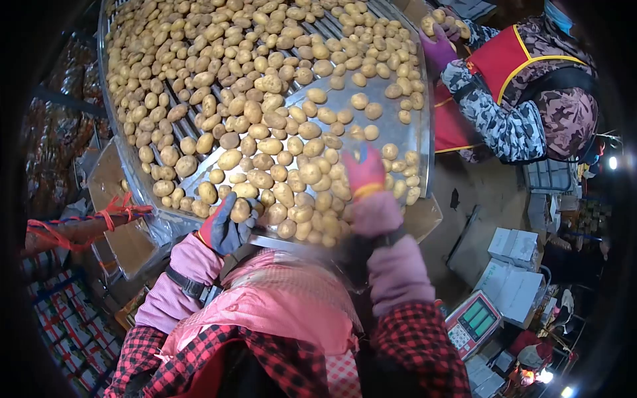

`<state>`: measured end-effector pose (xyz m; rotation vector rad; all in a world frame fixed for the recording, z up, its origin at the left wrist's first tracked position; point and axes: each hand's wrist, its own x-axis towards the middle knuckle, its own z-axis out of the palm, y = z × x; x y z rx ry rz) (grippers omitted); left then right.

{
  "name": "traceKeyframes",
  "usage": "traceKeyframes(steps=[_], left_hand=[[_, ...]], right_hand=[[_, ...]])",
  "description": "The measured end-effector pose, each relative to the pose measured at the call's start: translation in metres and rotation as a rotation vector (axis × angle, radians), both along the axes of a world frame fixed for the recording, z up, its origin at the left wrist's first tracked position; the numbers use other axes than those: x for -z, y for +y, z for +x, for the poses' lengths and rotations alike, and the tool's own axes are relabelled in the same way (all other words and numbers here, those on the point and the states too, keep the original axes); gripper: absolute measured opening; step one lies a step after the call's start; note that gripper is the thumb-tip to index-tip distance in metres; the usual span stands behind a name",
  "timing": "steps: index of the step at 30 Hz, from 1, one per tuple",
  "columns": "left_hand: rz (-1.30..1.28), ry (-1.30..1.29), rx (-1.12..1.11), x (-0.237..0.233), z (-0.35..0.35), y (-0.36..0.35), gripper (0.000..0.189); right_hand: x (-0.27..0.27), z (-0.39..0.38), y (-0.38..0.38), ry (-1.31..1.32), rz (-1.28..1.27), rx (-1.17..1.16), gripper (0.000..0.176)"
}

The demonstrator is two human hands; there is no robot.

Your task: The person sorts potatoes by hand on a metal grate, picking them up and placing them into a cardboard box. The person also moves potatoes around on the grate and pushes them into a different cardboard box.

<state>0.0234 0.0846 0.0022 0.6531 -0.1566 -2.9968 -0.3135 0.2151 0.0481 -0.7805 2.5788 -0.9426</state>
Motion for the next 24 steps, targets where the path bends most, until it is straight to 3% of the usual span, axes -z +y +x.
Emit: traceKeyframes(steps=[2, 4, 5, 6, 7, 9, 12, 15, 17, 20, 22, 24], left_hand=[[0.019, -0.068, -0.065, -0.006, 0.002, 0.002, 0.047], [-0.084, -0.173, -0.134, -0.045, -0.009, 0.004, 0.044], [-0.056, -0.147, -0.151, -0.056, -0.010, 0.005, 0.042], [-0.095, 0.077, -0.129, -0.060, -0.007, 0.007, 0.043], [-0.114, 0.058, -0.157, -0.060, -0.001, 0.007, 0.045], [-0.042, 0.051, -0.226, -0.054, 0.008, 0.005, 0.052], [-0.004, -0.035, -0.300, -0.073, 0.015, 0.008, 0.056], [0.044, 0.018, -0.355, -0.078, 0.024, 0.006, 0.056], [0.036, 0.022, -0.376, -0.075, 0.036, 0.005, 0.059], [-0.018, -0.010, -0.378, -0.066, 0.051, 0.002, 0.064], [-0.063, -0.031, -0.377, -0.060, 0.064, 0.001, 0.067], [-0.092, -0.047, -0.380, -0.058, 0.077, 0.002, 0.066]], right_hand=[[0.029, -0.037, -0.007, 0.432, 0.256, -0.421, 0.033], [0.043, -0.066, -0.026, 0.431, 0.619, -0.565, 0.035], [0.046, -0.073, -0.029, 0.426, 0.798, -0.643, 0.037], [0.042, -0.079, -0.026, 0.412, 0.861, -0.703, 0.038], [0.042, -0.084, -0.026, 0.402, 0.910, -0.773, 0.039], [0.064, -0.091, -0.019, 0.339, 0.768, -0.655, 0.043], [0.024, -0.063, -0.035, 0.357, 0.954, -0.644, 0.051], [0.035, -0.088, -0.021, 0.105, 0.495, -0.352, 0.052], [0.028, -0.060, -0.003, -0.271, -0.183, -0.384, 0.046], [0.032, 0.013, 0.005, -1.316, -1.003, -0.098, 0.051], [0.015, 0.064, -0.012, -1.825, -1.127, 0.043, 0.058], [-0.008, 0.103, -0.027, -1.893, -1.055, -0.054, 0.055]])
